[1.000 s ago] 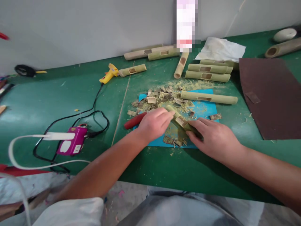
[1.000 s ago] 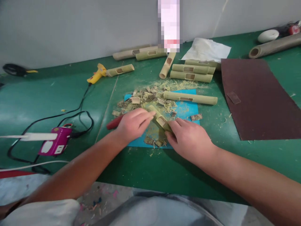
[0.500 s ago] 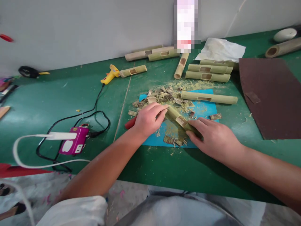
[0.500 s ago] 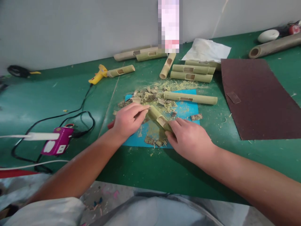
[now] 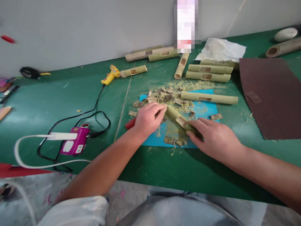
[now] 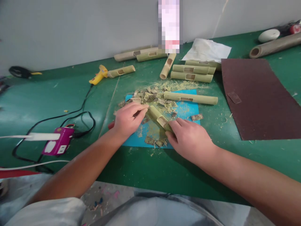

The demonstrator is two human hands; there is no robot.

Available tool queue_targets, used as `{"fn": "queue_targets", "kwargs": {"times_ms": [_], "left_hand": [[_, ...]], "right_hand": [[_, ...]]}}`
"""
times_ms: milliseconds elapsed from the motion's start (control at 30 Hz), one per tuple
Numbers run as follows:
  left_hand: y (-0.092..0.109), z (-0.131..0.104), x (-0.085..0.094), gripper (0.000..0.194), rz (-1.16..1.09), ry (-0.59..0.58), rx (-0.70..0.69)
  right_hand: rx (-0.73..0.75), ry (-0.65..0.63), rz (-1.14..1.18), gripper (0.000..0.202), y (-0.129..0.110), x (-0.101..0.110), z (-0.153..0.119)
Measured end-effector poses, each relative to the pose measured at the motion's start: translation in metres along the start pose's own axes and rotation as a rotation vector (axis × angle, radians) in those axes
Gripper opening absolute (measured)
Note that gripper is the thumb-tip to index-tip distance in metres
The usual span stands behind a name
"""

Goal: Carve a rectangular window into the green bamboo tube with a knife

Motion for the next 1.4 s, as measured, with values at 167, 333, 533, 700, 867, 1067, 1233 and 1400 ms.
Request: {"fn": "queue_targets", "kwargs": {"times_ms": [167, 333, 533, 700, 867, 1067, 1233, 1400], "left_hand": [[0.002, 0.0, -0.001, 0.014, -0.001, -0.004, -0.023], [0.0, -0.001, -0.002, 0.014, -0.005, -0.02, -0.009], [-0.001, -0.001, -0.002, 0.015, -0.001, -0.041, 0.01], [0.0, 0.0, -0.001, 0.015, -0.002, -0.038, 0.009], [-0.001, 0.0, -0.001, 0.014, 0.004, -0.04, 0.008], [0.0, 0.001, 0.001, 0.015, 0.019, -0.028, -0.022], [0.006, 0.007, 0.01, 0.04, 0.034, -0.065, -0.202], [0.009, 0.006, 0.011, 0.058, 0.063, -0.241, -0.371]], "right_hand": [[-0.003, 0.001, -0.002, 0.022, 0.0, 0.001, 0.0], [0.013, 0.017, -0.008, 0.022, -0.001, 0.001, 0.0], [0.005, 0.014, -0.013, 0.022, 0.001, 0.0, 0.0], [0.007, 0.018, -0.016, 0.022, 0.0, 0.0, -0.001], [0.006, 0.014, -0.028, 0.022, 0.0, 0.001, 0.0], [-0.015, -0.002, -0.044, 0.023, 0.0, 0.0, 0.0], [0.029, 0.01, -0.054, 0.02, 0.0, 0.001, 0.002], [0.123, 0.021, -0.058, 0.023, 0.0, 0.007, 0.004]]}}
Point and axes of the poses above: each hand's wrist, its own z-axis towards the middle knuckle, its own x-axis out of the back of the hand, y = z × x, the point moved 3 cm from there along z, towards the middle knuckle, and after that the axes turned 8 degrees about z, right-handed, at the moved point
